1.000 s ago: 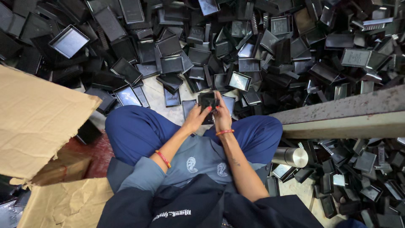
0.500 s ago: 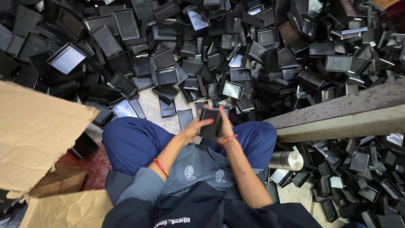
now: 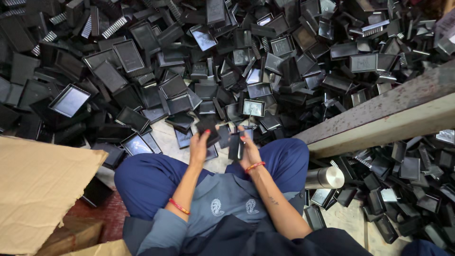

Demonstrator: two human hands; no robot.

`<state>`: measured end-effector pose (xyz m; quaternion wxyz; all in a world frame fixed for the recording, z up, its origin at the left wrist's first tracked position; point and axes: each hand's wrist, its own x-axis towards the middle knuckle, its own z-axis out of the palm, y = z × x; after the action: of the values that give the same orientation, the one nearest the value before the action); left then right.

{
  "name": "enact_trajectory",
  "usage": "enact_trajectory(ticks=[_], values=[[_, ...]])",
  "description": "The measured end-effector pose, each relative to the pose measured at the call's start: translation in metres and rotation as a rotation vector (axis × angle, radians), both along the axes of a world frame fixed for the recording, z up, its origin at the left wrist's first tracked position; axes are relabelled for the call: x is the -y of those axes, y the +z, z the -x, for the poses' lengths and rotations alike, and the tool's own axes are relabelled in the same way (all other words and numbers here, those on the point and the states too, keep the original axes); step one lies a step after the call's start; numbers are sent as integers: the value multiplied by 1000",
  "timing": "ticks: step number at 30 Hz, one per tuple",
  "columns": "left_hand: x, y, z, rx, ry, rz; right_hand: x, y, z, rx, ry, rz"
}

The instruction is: The person sits on the floor and repeatedly picks up small black plastic components, snaps them together, and places the assembled units into a cardboard box. The person handles the parts one at a time, turning them over and aligning them before snapping them together.

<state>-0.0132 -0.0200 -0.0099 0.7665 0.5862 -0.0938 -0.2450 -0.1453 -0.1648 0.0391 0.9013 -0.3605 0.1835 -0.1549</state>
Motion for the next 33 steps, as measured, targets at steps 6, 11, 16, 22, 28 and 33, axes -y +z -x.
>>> enact_trajectory(ticks=[6, 11, 16, 22, 28, 33], values=[[1, 15, 17, -476, -417, 425, -8, 11, -14, -169, -67, 694], [6, 28, 28, 230, -392, 147, -12, -11, -16, -212, -68, 784], [11, 16, 35, 81, -291, -115, -7, -21, -11, -304, -147, 829], [19, -5, 35, -228, -313, -14, -6, -9, -5, -180, -198, 385], [28, -3, 18, -806, -186, 504, 0, -19, -7, 68, -119, -114], [11, 3, 18, -719, -265, 531, 1, -29, 0, 138, 22, -227]])
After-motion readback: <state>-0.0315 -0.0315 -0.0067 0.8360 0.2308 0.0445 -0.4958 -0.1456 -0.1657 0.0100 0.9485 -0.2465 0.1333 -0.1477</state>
